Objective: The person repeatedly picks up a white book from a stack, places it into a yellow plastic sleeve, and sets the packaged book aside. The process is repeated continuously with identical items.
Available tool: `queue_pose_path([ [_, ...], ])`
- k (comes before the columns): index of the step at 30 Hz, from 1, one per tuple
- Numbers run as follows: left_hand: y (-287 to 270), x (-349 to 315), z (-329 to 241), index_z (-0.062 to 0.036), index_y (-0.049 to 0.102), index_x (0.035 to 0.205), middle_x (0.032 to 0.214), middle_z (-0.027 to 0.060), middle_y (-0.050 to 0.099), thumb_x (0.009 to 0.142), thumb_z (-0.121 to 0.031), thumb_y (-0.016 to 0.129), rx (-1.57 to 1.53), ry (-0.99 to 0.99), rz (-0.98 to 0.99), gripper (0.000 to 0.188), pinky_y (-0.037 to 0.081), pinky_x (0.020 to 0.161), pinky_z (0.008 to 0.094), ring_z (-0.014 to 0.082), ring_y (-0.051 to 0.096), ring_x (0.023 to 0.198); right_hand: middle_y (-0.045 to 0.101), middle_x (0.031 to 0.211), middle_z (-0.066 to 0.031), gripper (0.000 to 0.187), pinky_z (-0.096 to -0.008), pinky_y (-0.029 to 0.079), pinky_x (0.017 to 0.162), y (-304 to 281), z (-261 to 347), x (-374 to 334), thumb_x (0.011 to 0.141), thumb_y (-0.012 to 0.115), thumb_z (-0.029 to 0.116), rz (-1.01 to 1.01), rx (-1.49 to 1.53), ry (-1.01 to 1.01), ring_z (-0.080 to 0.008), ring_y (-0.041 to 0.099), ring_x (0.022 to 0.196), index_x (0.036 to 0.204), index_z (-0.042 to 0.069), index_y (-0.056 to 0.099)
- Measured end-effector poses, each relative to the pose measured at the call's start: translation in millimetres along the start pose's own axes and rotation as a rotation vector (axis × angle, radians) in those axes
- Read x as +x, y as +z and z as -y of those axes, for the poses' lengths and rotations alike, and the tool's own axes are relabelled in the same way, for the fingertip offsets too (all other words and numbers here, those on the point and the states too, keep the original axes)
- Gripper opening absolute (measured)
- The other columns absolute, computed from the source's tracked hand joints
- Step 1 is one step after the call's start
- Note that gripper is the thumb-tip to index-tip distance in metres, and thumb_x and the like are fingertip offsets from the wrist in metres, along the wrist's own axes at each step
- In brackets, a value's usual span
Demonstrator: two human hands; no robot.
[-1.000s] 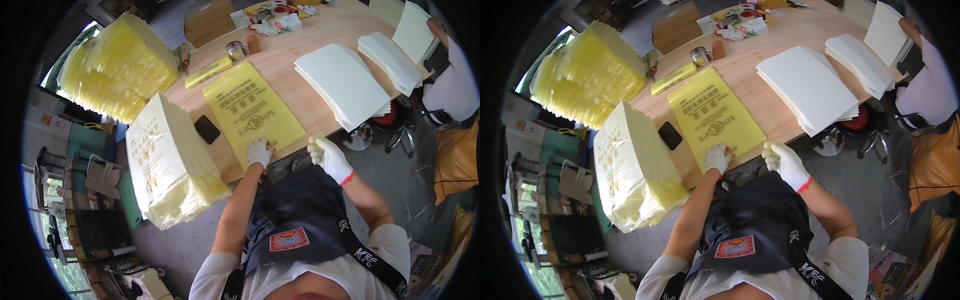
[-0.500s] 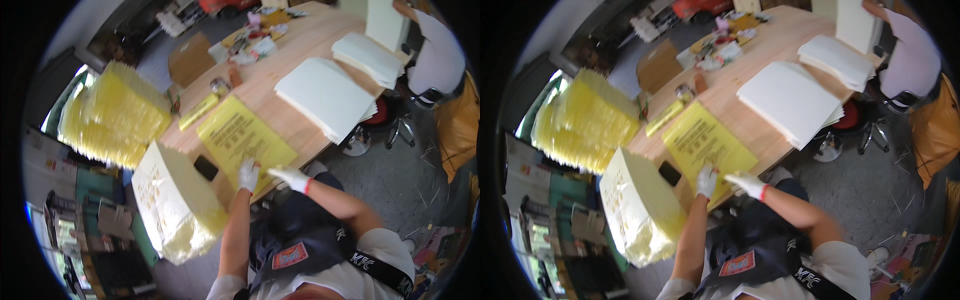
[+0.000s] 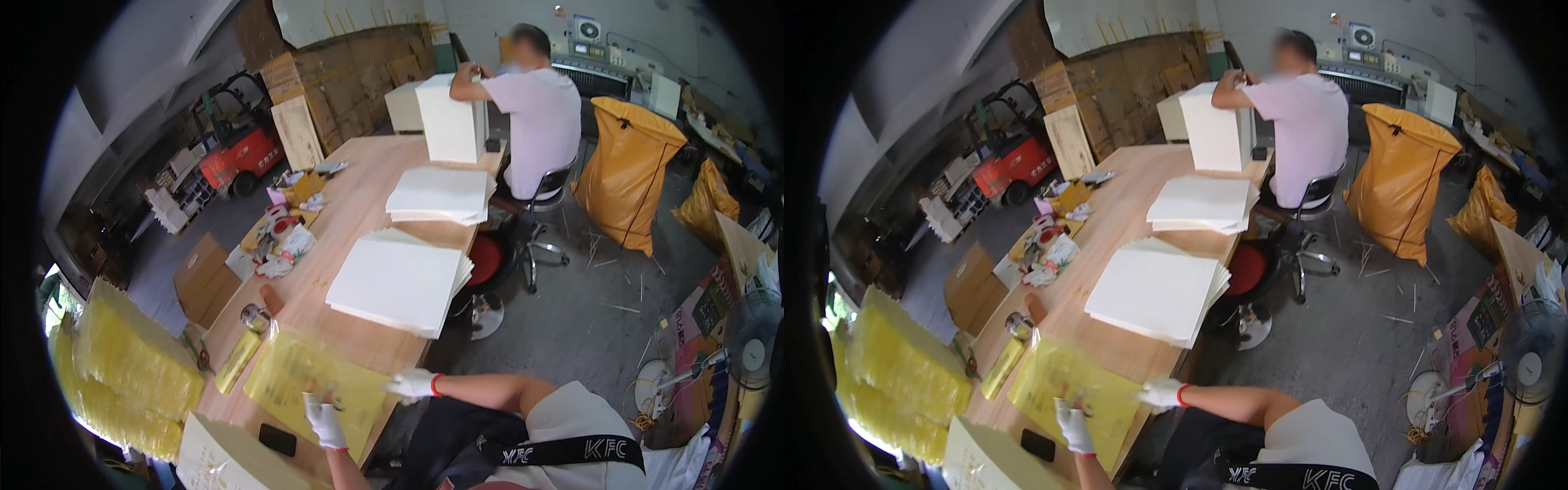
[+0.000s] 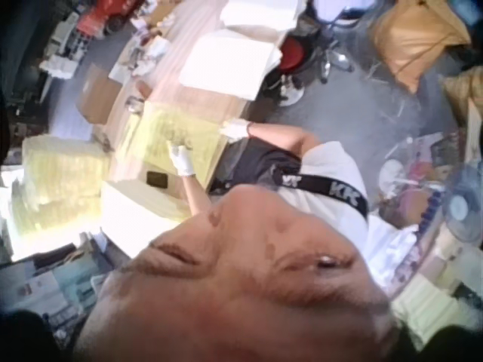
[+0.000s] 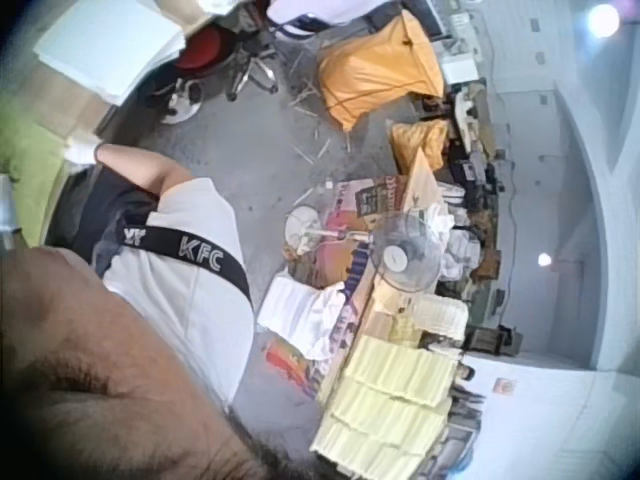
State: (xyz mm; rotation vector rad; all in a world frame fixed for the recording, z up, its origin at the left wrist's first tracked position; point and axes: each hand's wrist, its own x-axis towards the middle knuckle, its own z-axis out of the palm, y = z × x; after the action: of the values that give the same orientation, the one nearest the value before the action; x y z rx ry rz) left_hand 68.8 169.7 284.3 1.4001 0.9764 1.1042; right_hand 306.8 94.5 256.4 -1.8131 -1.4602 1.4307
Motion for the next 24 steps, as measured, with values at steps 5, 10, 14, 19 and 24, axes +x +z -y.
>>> queue_pose_path([
  [5, 121, -39, -29, -0.0105, 0.062, 0.121, 0.091, 0.0181, 0.069, 0.081, 0.002, 0.056, 0.541, 0.461, 0.208, 0.042, 0.053, 0.058, 0.0416, 0.0295, 0.067, 0.066, 0.068, 0.09, -0.0169, 0.033, -0.0404, 0.048, 0.076, 44, -42, 48, 0.09, 0.054, 0.036, -0.437, -0.029, -0.815, -0.0355, 0.063, 0.086, 0.099, 0.008, 0.068],
  [10, 128, -101, -71, -0.018, 0.057, 0.131, 0.08, 0.0114, 0.065, 0.07, -0.002, 0.065, 0.671, 0.865, 0.478, 0.064, 0.049, 0.052, 0.0424, 0.0316, 0.058, 0.054, 0.068, 0.086, -0.0162, 0.031, -0.0417, 0.049, 0.071, 57, -32, 29, 0.088, 0.055, 0.037, -0.211, -0.041, -0.662, -0.0363, 0.063, 0.082, 0.09, 0.009, 0.068],
  [14, 149, -120, -96, -0.0067, 0.065, 0.098, 0.072, 0.0162, 0.06, 0.078, -0.005, 0.065, 0.601, 0.695, 0.637, 0.02, 0.049, 0.058, 0.0443, 0.0363, 0.059, 0.06, 0.068, 0.082, -0.0155, 0.03, -0.0428, 0.049, 0.067, 41, -49, 9, 0.087, 0.056, 0.037, -0.201, -0.074, -0.686, -0.0369, 0.064, 0.079, 0.083, 0.009, 0.068],
  [19, 89, -71, 10, -0.0167, 0.067, 0.115, 0.094, 0.0195, 0.069, 0.089, -0.013, 0.061, 0.761, 0.418, 0.206, 0.028, 0.054, 0.068, 0.0437, 0.0381, 0.066, 0.078, 0.068, 0.077, -0.0147, 0.031, -0.0442, 0.05, 0.063, 17, -29, -20, 0.086, 0.058, 0.037, -0.148, -0.4, -0.512, -0.0377, 0.064, 0.074, 0.074, 0.01, 0.069],
  [24, 48, -65, 37, -0.0159, 0.066, 0.117, 0.087, 0.0175, 0.069, 0.09, -0.011, 0.061, 0.708, 0.226, 0.085, 0.028, 0.052, 0.068, 0.0377, 0.0298, 0.066, 0.075, 0.061, 0.107, -0.0057, 0.024, -0.0435, 0.045, 0.089, -79, -66, -61, 0.081, 0.062, 0.025, -0.895, -0.899, -0.728, -0.0282, 0.057, 0.104, 0.102, 0.014, 0.064],
])
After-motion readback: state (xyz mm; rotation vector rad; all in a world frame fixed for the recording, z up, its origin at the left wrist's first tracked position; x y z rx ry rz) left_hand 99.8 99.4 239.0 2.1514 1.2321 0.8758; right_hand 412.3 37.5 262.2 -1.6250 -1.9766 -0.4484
